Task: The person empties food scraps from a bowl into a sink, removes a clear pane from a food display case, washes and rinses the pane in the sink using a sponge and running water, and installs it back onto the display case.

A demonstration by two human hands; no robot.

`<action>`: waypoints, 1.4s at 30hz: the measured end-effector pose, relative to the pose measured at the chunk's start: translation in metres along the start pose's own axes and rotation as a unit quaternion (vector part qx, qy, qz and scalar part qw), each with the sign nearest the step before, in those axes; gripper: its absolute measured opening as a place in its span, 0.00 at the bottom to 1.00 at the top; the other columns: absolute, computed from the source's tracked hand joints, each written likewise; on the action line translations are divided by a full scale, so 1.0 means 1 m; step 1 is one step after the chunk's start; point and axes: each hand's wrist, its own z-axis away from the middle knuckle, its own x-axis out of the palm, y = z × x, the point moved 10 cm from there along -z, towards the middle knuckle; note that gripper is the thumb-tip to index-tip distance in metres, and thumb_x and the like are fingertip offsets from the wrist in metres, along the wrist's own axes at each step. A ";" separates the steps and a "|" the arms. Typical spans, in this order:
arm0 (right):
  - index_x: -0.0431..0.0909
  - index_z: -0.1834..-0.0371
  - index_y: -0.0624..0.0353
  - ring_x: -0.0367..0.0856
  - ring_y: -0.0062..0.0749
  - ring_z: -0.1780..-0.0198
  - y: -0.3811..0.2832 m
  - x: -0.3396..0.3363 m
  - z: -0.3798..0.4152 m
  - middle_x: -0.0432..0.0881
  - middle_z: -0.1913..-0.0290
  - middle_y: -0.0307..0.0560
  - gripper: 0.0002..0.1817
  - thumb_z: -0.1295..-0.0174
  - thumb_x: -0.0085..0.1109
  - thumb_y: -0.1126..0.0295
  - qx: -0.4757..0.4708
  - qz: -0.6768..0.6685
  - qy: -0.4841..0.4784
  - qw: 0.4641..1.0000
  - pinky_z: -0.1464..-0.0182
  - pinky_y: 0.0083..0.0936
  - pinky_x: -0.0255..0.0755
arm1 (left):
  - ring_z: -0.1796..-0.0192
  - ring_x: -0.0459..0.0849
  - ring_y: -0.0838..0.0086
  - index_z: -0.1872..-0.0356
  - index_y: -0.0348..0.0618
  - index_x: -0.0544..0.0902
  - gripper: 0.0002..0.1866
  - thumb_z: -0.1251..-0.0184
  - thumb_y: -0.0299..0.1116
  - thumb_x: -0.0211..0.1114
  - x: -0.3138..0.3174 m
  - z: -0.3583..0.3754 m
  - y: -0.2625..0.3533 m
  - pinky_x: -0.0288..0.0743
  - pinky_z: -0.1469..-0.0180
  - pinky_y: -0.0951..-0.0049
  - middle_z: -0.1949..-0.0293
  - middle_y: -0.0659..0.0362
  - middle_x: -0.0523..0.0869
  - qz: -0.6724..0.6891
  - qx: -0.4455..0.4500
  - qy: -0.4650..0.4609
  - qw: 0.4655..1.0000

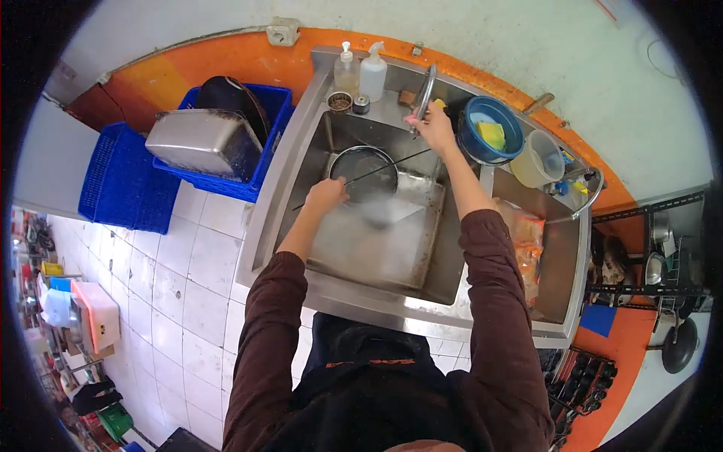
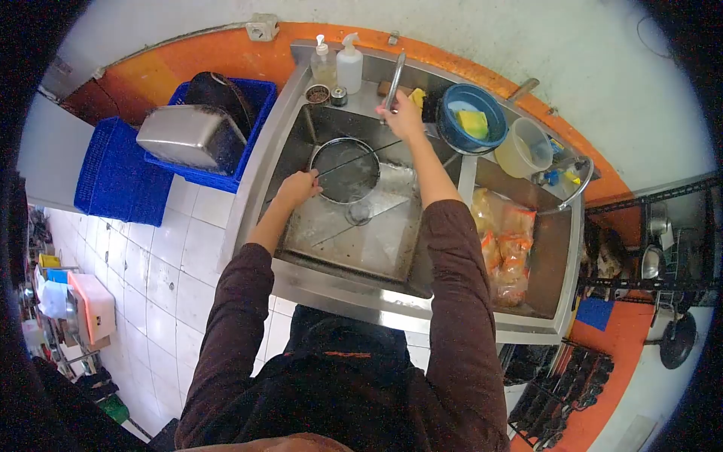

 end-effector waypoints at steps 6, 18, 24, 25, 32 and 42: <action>0.64 0.62 0.62 0.81 0.31 0.64 -0.005 0.013 0.005 0.80 0.65 0.50 0.13 0.48 0.57 0.78 0.163 -0.170 -0.119 0.965 0.69 0.23 0.75 | 0.67 0.80 0.56 0.70 0.40 0.72 0.12 0.47 0.38 0.61 0.002 0.011 0.010 0.72 0.65 0.60 0.74 0.52 0.81 0.009 0.012 0.011 1.000; 0.64 0.60 0.65 0.81 0.33 0.63 -0.014 0.023 0.002 0.80 0.66 0.50 0.15 0.47 0.57 0.74 0.172 -0.241 -0.093 0.951 0.65 0.26 0.76 | 0.68 0.80 0.55 0.69 0.36 0.79 0.18 0.46 0.45 0.60 -0.004 0.017 0.020 0.71 0.64 0.64 0.74 0.46 0.80 0.163 0.041 -0.026 0.985; 0.70 0.63 0.64 0.81 0.32 0.64 -0.004 -0.020 0.004 0.80 0.65 0.47 0.17 0.52 0.63 0.67 0.007 0.191 -0.044 0.981 0.63 0.27 0.72 | 0.67 0.79 0.52 0.69 0.39 0.81 0.15 0.46 0.41 0.58 0.019 0.047 -0.025 0.71 0.62 0.59 0.72 0.46 0.80 0.037 -0.024 -0.047 0.998; 0.69 0.62 0.64 0.81 0.33 0.64 -0.004 -0.020 0.005 0.80 0.66 0.47 0.17 0.52 0.62 0.69 0.011 0.193 -0.034 0.981 0.62 0.27 0.73 | 0.66 0.79 0.52 0.69 0.40 0.81 0.13 0.47 0.39 0.59 0.027 0.052 -0.034 0.72 0.61 0.58 0.72 0.46 0.80 0.008 -0.045 -0.055 0.997; 0.63 0.60 0.65 0.81 0.35 0.66 -0.026 0.040 -0.006 0.79 0.67 0.51 0.14 0.46 0.57 0.76 0.137 -0.300 -0.031 0.944 0.65 0.27 0.78 | 0.65 0.79 0.53 0.73 0.40 0.81 0.15 0.45 0.43 0.57 0.021 0.051 -0.014 0.72 0.60 0.59 0.71 0.46 0.81 0.025 0.022 -0.066 0.997; 0.62 0.61 0.59 0.80 0.34 0.64 -0.036 0.046 -0.003 0.78 0.65 0.49 0.14 0.45 0.57 0.72 0.165 -0.343 -0.042 0.924 0.62 0.28 0.77 | 0.61 0.79 0.54 0.69 0.43 0.80 0.21 0.45 0.53 0.55 -0.014 0.020 -0.037 0.71 0.59 0.58 0.68 0.47 0.81 0.036 -0.118 -0.050 0.991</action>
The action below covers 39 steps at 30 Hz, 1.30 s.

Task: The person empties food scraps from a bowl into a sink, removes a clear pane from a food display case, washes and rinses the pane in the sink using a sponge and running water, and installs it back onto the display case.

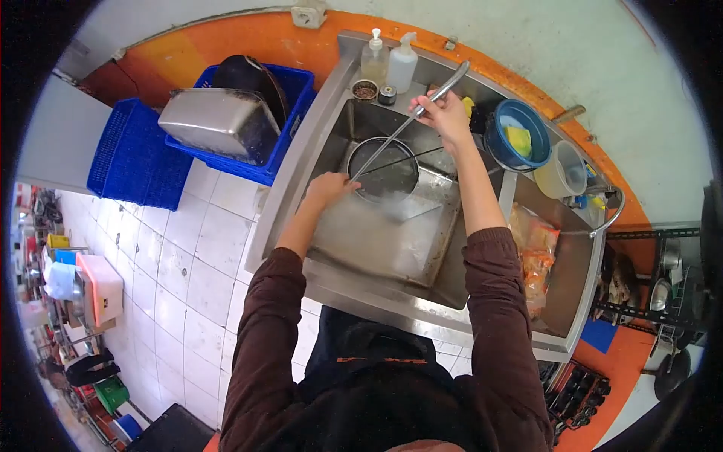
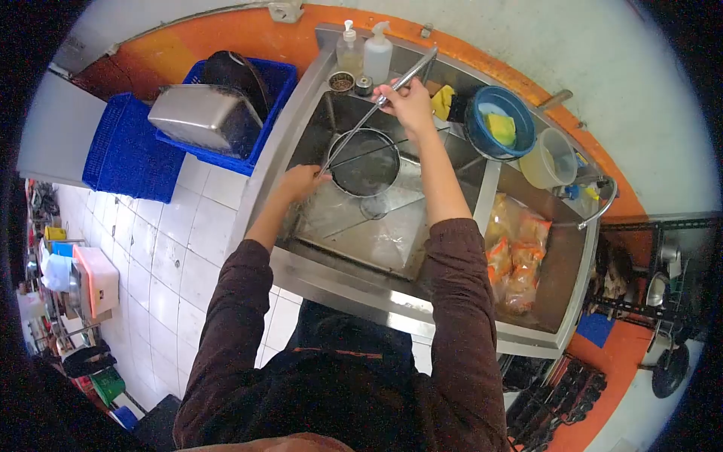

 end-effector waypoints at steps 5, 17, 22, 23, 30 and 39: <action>0.62 0.62 0.62 0.81 0.33 0.66 0.007 -0.011 -0.002 0.79 0.66 0.51 0.13 0.45 0.56 0.74 -0.042 -0.004 0.000 0.999 0.67 0.23 0.76 | 0.64 0.81 0.56 0.65 0.48 0.79 0.14 0.46 0.45 0.58 -0.010 0.002 0.006 0.73 0.61 0.58 0.69 0.49 0.82 -0.036 0.020 0.048 0.998; 0.69 0.63 0.60 0.81 0.29 0.64 -0.014 -0.057 0.019 0.81 0.68 0.45 0.12 0.50 0.60 0.74 -0.181 0.374 0.080 0.906 0.65 0.23 0.73 | 0.62 0.82 0.67 0.63 0.35 0.79 0.10 0.48 0.23 0.57 -0.002 0.018 -0.012 0.73 0.58 0.72 0.66 0.52 0.83 0.107 0.187 -0.038 0.976; 0.71 0.62 0.64 0.80 0.26 0.62 0.013 -0.078 0.012 0.80 0.67 0.45 0.12 0.47 0.59 0.73 -0.186 0.222 0.062 0.955 0.62 0.22 0.73 | 0.61 0.78 0.80 0.60 0.38 0.81 0.12 0.47 0.29 0.61 0.008 0.040 -0.045 0.69 0.56 0.78 0.65 0.57 0.84 0.290 0.064 -0.077 0.952; 0.71 0.63 0.65 0.80 0.27 0.62 0.021 -0.089 0.015 0.80 0.67 0.45 0.10 0.45 0.56 0.72 -0.191 0.198 0.078 0.958 0.61 0.21 0.73 | 0.61 0.78 0.80 0.60 0.38 0.81 0.12 0.47 0.29 0.61 0.012 0.045 -0.045 0.69 0.56 0.78 0.65 0.57 0.84 0.290 0.066 -0.075 0.952; 0.69 0.67 0.64 0.73 0.25 0.69 0.102 -0.185 0.054 0.75 0.68 0.44 0.12 0.36 0.42 0.65 -0.230 0.016 0.413 0.881 0.70 0.18 0.66 | 0.65 0.78 0.81 0.63 0.38 0.81 0.10 0.45 0.30 0.62 0.029 0.068 -0.057 0.71 0.61 0.79 0.67 0.58 0.84 0.350 0.009 0.035 0.936; 0.74 0.59 0.67 0.72 0.33 0.59 0.332 -0.243 0.053 0.77 0.61 0.47 0.30 0.39 0.39 0.45 0.172 -0.034 0.454 0.874 0.52 0.29 0.62 | 0.66 0.80 0.78 0.66 0.35 0.81 0.08 0.46 0.29 0.63 0.045 0.054 -0.071 0.73 0.65 0.77 0.67 0.57 0.84 0.360 -0.021 0.012 0.933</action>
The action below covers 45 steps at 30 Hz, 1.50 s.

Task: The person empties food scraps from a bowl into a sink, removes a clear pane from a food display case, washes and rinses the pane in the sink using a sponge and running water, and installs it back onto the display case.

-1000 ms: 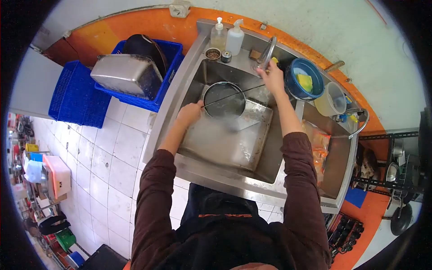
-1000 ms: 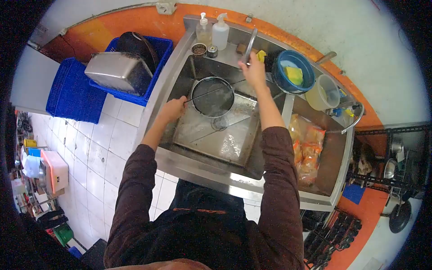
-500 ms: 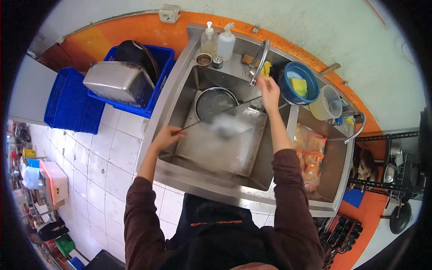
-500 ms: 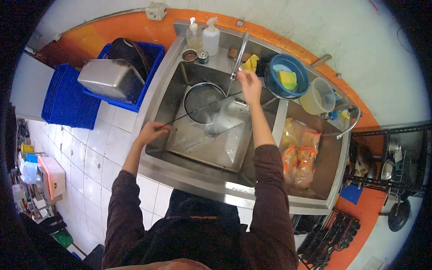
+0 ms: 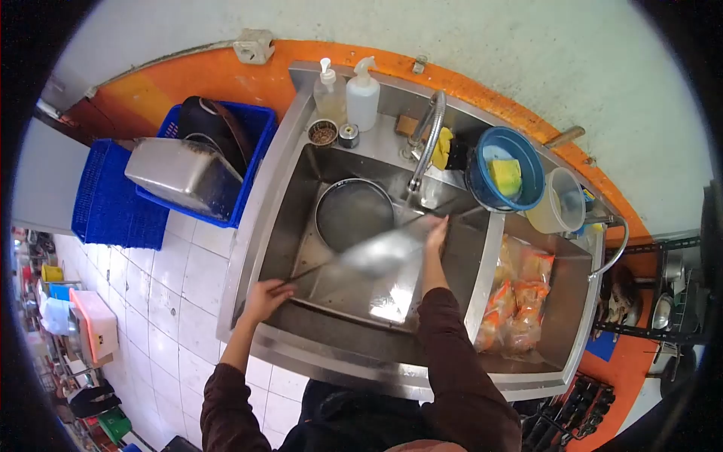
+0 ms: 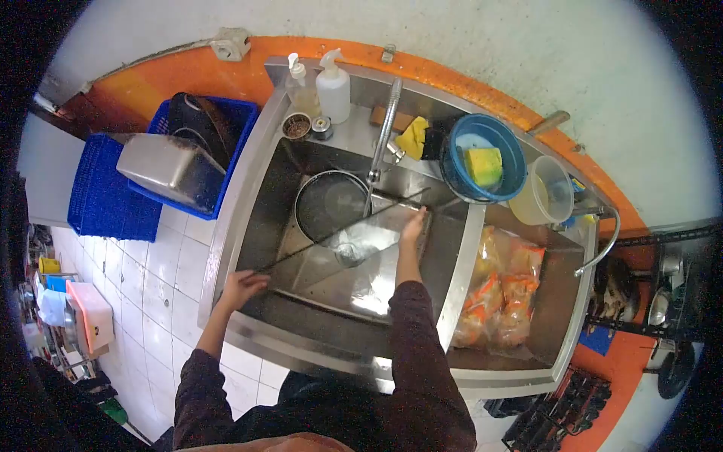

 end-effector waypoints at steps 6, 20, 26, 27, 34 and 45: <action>0.72 0.76 0.60 0.69 0.28 0.70 0.042 -0.019 -0.027 0.73 0.75 0.41 0.28 0.37 0.33 0.46 -0.038 0.030 0.055 0.997 0.61 0.24 0.63 | 0.72 0.81 0.65 0.71 0.36 0.81 0.07 0.48 0.29 0.64 0.018 0.003 0.015 0.73 0.70 0.73 0.74 0.50 0.82 -0.206 0.074 -0.018 0.976; 0.56 0.90 0.51 0.53 0.21 0.89 -0.071 -0.076 0.078 0.53 0.91 0.36 0.24 0.38 0.34 0.51 -0.170 -0.330 -0.064 0.926 0.86 0.17 0.46 | 0.61 0.83 0.67 0.67 0.36 0.82 0.11 0.56 0.22 0.62 -0.035 0.080 0.164 0.75 0.58 0.73 0.65 0.53 0.84 -0.076 0.183 0.009 0.980; 0.71 0.69 0.61 0.67 0.26 0.67 -0.128 -0.128 0.111 0.70 0.70 0.42 0.25 0.35 0.32 0.49 -0.214 -0.232 0.117 0.942 0.61 0.20 0.63 | 0.75 0.74 0.75 0.82 0.35 0.78 0.10 0.50 0.32 0.65 -0.092 0.128 0.199 0.66 0.71 0.77 0.80 0.58 0.78 0.039 0.282 0.273 0.919; 0.67 0.58 0.65 0.66 0.29 0.58 -0.167 -0.120 0.145 0.68 0.59 0.46 0.26 0.35 0.31 0.49 -0.208 -0.210 0.108 0.949 0.53 0.22 0.59 | 0.77 0.72 0.77 0.84 0.36 0.76 0.13 0.49 0.35 0.66 -0.097 0.136 0.215 0.64 0.73 0.78 0.82 0.60 0.75 0.074 0.315 0.316 0.892; 0.55 0.41 0.71 0.63 0.36 0.45 -0.259 -0.113 0.232 0.62 0.42 0.49 0.33 0.35 0.28 0.49 -0.275 -0.255 0.058 0.925 0.41 0.27 0.53 | 0.76 0.72 0.79 0.78 0.36 0.76 0.15 0.49 0.38 0.67 -0.137 0.211 0.248 0.64 0.73 0.81 0.78 0.60 0.77 0.163 0.449 0.335 0.812; 0.59 0.83 0.53 0.55 0.22 0.76 -0.259 0.001 0.473 0.58 0.80 0.36 0.28 0.36 0.25 0.43 -0.274 -0.244 -0.064 0.928 0.72 0.21 0.55 | 0.77 0.80 0.71 0.76 0.35 0.75 0.12 0.44 0.34 0.63 -0.269 0.469 0.189 0.72 0.75 0.79 0.79 0.55 0.79 0.145 0.468 0.462 0.739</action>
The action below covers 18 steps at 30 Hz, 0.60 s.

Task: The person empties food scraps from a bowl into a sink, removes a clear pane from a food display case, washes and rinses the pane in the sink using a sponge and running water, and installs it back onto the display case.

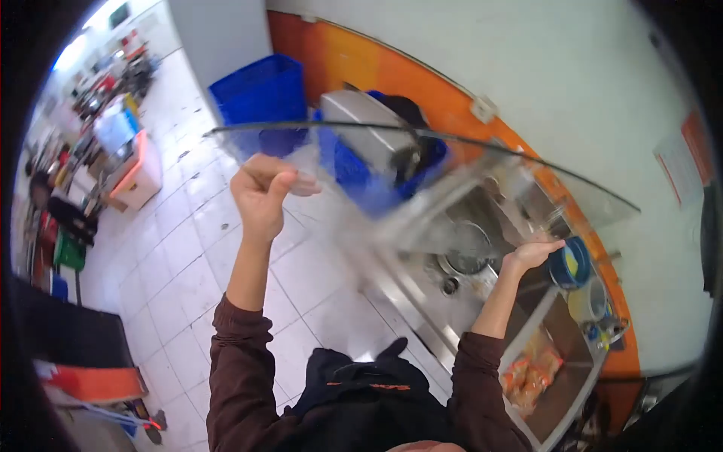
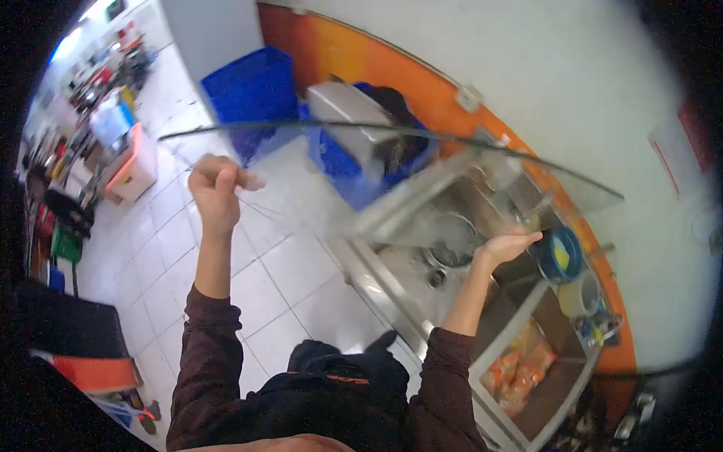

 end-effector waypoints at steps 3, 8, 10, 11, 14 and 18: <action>0.52 0.94 0.55 0.53 0.31 0.85 0.014 0.088 0.110 0.57 0.90 0.36 0.35 0.38 0.22 0.39 0.086 0.105 -0.209 0.968 0.78 0.31 0.54 | 0.76 0.82 0.67 0.71 0.34 0.73 0.12 0.42 0.35 0.61 -0.116 -0.007 0.025 0.76 0.75 0.75 0.76 0.50 0.80 -0.024 -0.076 0.081 0.994; 0.76 0.77 0.70 0.74 0.55 0.67 0.056 0.202 0.325 0.77 0.74 0.61 0.42 0.40 0.24 0.38 -0.111 0.379 -0.409 0.823 0.61 0.39 0.65 | 0.73 0.82 0.71 0.67 0.37 0.73 0.15 0.42 0.40 0.61 -0.335 0.023 0.027 0.75 0.73 0.79 0.71 0.53 0.81 -0.103 -0.232 0.231 0.939; 0.76 0.70 0.73 0.73 0.58 0.57 0.078 0.228 0.434 0.77 0.65 0.67 0.43 0.42 0.28 0.36 -0.133 0.407 -0.556 0.712 0.54 0.42 0.63 | 0.71 0.82 0.71 0.65 0.36 0.73 0.16 0.43 0.40 0.62 -0.438 0.068 0.002 0.75 0.73 0.80 0.69 0.53 0.82 -0.117 -0.338 0.302 0.884; 0.76 0.71 0.73 0.75 0.56 0.61 0.111 0.240 0.483 0.77 0.68 0.66 0.42 0.42 0.30 0.37 -0.122 0.417 -0.609 0.663 0.58 0.40 0.66 | 0.69 0.82 0.69 0.62 0.35 0.73 0.18 0.44 0.40 0.63 -0.483 0.091 -0.001 0.76 0.72 0.79 0.66 0.53 0.81 -0.100 -0.371 0.320 0.866; 0.75 0.76 0.72 0.77 0.50 0.72 0.175 0.250 0.638 0.77 0.76 0.62 0.39 0.42 0.34 0.39 -0.106 0.409 -0.730 0.537 0.67 0.38 0.69 | 0.70 0.83 0.67 0.64 0.34 0.74 0.15 0.43 0.37 0.61 -0.614 0.175 -0.014 0.79 0.69 0.75 0.67 0.51 0.81 -0.080 -0.424 0.401 0.808; 0.67 0.90 0.60 0.69 0.30 0.90 0.246 0.235 0.858 0.68 0.92 0.45 0.31 0.41 0.43 0.44 -0.011 0.374 -0.833 0.408 0.86 0.26 0.63 | 0.66 0.82 0.65 0.59 0.33 0.73 0.15 0.42 0.35 0.59 -0.784 0.276 0.007 0.79 0.69 0.74 0.64 0.51 0.81 -0.057 -0.447 0.481 0.752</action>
